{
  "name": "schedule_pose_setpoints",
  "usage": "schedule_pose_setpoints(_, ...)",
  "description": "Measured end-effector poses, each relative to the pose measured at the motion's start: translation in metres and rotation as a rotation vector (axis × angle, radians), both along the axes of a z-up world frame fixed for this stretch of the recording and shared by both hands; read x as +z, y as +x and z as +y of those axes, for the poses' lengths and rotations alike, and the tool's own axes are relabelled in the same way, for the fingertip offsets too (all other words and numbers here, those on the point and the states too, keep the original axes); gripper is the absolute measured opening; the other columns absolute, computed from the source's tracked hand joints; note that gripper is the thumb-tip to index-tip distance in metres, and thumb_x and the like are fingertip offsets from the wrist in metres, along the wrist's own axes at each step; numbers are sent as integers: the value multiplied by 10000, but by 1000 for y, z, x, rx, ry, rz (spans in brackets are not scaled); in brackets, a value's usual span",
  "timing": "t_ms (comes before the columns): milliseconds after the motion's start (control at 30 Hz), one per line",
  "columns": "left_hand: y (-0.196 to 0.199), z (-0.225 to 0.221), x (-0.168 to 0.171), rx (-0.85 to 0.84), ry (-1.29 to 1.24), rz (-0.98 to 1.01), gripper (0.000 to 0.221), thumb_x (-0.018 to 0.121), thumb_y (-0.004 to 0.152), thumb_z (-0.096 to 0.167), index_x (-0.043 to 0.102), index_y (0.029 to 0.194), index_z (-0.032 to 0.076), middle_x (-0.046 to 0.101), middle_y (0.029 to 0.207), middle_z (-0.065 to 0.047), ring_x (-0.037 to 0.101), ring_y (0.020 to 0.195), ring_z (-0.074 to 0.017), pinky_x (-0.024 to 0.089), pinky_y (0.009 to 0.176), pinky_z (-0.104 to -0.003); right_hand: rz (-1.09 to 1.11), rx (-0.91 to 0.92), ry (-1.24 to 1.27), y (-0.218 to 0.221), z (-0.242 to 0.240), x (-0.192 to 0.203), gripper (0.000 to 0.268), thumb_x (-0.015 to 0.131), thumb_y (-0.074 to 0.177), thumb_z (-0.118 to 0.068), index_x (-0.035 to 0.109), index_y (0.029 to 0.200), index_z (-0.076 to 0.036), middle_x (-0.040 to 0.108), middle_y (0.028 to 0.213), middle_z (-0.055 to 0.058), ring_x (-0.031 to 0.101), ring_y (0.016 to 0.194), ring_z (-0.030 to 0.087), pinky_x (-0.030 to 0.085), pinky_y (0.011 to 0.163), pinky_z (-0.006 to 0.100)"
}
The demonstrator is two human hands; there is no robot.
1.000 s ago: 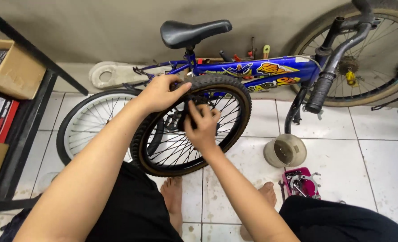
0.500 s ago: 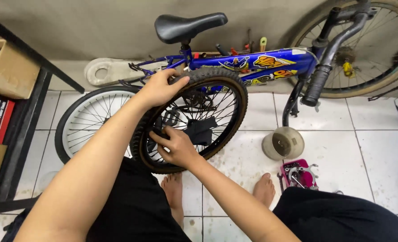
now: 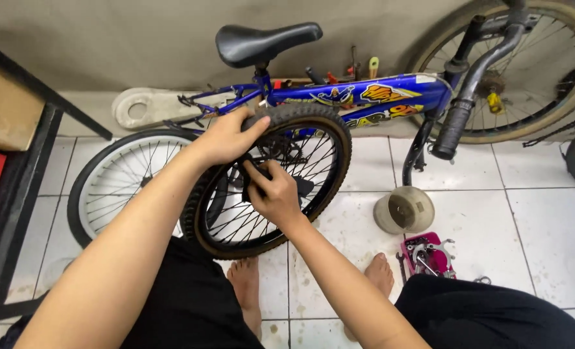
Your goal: The person is sitting on the floor, holding a bicycle wheel, and cleaning the tire with a black cloth by wiping it and rotating the wheel.
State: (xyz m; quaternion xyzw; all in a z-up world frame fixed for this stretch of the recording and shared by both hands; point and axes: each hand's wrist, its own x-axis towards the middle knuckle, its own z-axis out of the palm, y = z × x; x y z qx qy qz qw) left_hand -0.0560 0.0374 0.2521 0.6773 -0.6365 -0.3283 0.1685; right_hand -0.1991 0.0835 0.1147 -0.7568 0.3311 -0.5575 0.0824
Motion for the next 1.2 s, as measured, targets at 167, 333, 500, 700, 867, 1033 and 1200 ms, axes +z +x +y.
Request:
schedule_pose_setpoints(167,-4,2,-5,-39,-44,-52,677,681,891,586,643,1215,-8,700,1060,-282,680,1090,-431,535,870,-488,-28,-112,23,-20,-21,-7,404,664,802,-100,756,1188,-178,605,915,48,668,793,269,580,687,359)
schedule_pose_setpoints(333,0,-6,-18,-37,-138,-74,639,753,876,546,653,1180,-7,703,938,-231,724,910,-389,552,721,-423,-117,-178,121,-44,-50,-21,488,622,846,-18,703,1314,-127,603,907,103,675,864,340,566,765,413)
schedule_pose_setpoints(500,-7,-1,-9,-84,-214,-200,594,784,853,409,649,1299,40,731,1066,-261,710,1020,-454,578,817,-552,-279,-271,269,-69,-69,-55,523,604,905,12,591,1427,-20,615,1004,233,649,1021,430,527,894,485)
schedule_pose_setpoints(700,3,1,7,-168,-219,-247,524,729,920,371,637,1290,11,724,1078,-261,705,1026,-455,553,862,-521,-274,-342,659,-90,-80,-130,559,609,899,-45,565,1456,-12,626,1155,293,602,1181,487,490,1013,529)
schedule_pose_setpoints(867,14,-14,-12,-126,-143,-325,629,726,892,490,628,1296,17,718,1101,-266,688,1071,-462,550,876,-547,-152,-346,1107,-109,-87,-178,620,626,916,-247,532,1509,-91,629,1301,211,582,1297,347,489,1069,438)
schedule_pose_setpoints(1033,16,-5,-3,-45,-118,-204,654,608,945,604,668,1272,41,717,1135,-258,664,1121,-461,529,922,-547,-265,-258,1364,-97,-78,-134,730,602,948,-318,382,1592,-54,453,1562,231,418,1472,329,376,1177,474)
schedule_pose_setpoints(1200,-5,15,27,-81,-88,-85,635,349,1042,562,737,1208,88,742,1086,-229,645,1156,-445,497,983,-551,-382,-203,1001,-64,-60,-39,689,531,975,-136,293,1584,80,354,1573,318,306,1511,408,234,1254,508)
